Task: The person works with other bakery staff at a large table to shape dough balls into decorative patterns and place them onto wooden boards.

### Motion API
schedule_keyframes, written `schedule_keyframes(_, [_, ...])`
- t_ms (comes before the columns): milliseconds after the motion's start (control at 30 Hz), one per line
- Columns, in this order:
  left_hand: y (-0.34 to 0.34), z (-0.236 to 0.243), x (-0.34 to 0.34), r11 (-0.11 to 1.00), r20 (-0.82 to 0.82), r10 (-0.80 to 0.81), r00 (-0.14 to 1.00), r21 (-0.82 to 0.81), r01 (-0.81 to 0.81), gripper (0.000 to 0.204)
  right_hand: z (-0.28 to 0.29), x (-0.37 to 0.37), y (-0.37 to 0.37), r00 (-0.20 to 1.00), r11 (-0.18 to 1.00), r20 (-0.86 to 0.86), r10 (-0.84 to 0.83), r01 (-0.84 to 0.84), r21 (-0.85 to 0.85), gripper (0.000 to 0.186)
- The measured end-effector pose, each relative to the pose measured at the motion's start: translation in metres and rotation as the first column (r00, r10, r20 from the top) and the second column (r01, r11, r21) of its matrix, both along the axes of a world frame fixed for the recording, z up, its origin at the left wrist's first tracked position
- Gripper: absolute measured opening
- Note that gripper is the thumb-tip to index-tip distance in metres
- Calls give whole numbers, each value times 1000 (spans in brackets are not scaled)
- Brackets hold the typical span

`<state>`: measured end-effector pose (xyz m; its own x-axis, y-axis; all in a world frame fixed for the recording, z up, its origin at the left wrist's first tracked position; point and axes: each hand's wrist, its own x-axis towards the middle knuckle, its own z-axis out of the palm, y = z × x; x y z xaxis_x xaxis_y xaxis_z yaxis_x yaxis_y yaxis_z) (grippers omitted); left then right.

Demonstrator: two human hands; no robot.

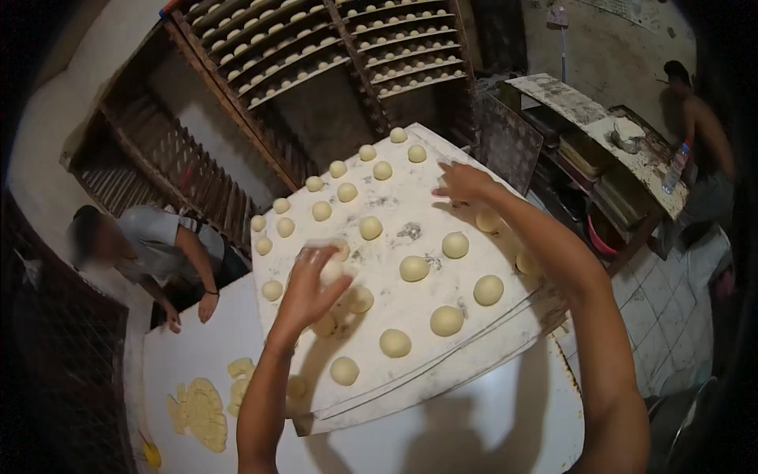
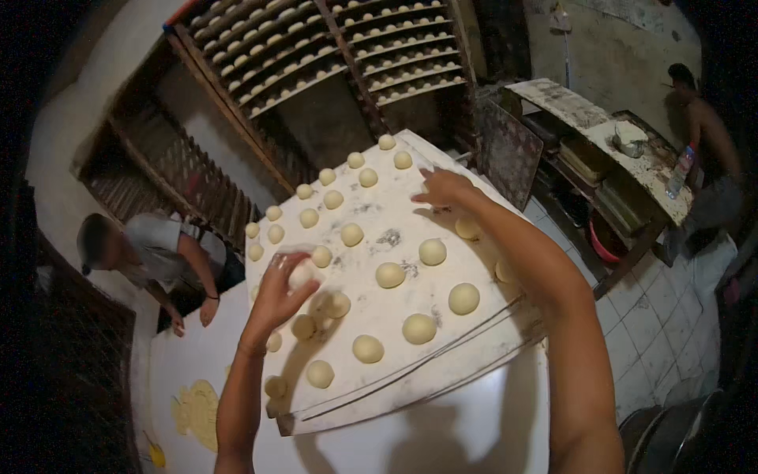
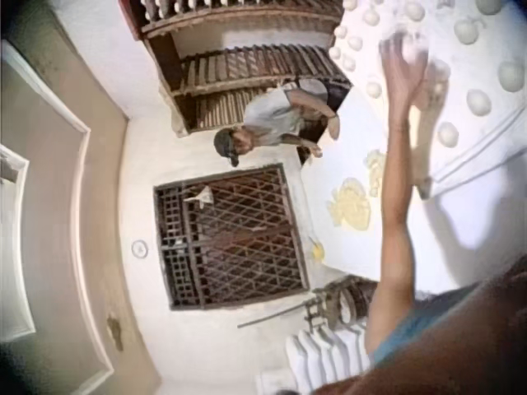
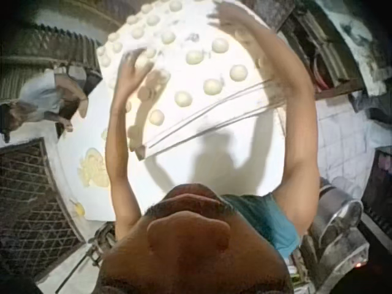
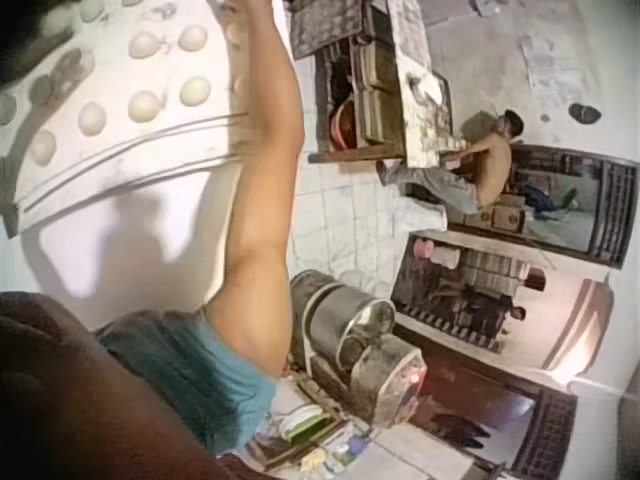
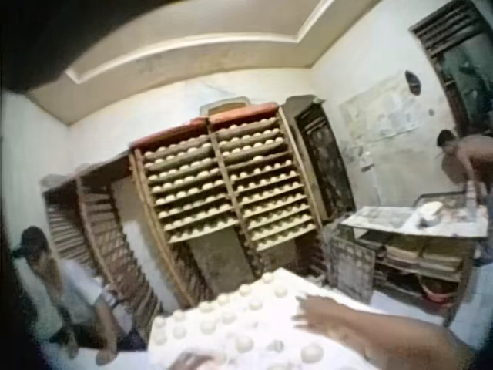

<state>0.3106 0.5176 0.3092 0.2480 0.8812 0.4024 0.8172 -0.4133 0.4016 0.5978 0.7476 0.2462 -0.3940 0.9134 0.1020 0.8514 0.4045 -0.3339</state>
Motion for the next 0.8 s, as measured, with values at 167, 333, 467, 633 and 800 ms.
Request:
schedule_keyframes(167, [165,-69,62,993,26,-61,998,104,58,47,57,58,-146,780,950,-566,267,-115,290,58])
schedule_keyframes(333, [177,-77,78,989,-177,90,980,136,-66,61,7,197,-325,640,946,-768,-2,249,205,60])
schedule_keyframes(467, [80,4,19,954,126,-31,992,300,-8,49,-77,255,-442,313,713,-797,-517,673,-198,34])
schedule_keyframes(633, [-189,-5,-86,927,297,363,883,-14,-376,36,-131,115,-509,656,757,-464,-595,264,-598,23])
schedule_keyframes(800, [-445,-161,-84,623,487,781,392,-566,-539,26,-98,-41,-535,759,568,-395,517,-650,-505,40])
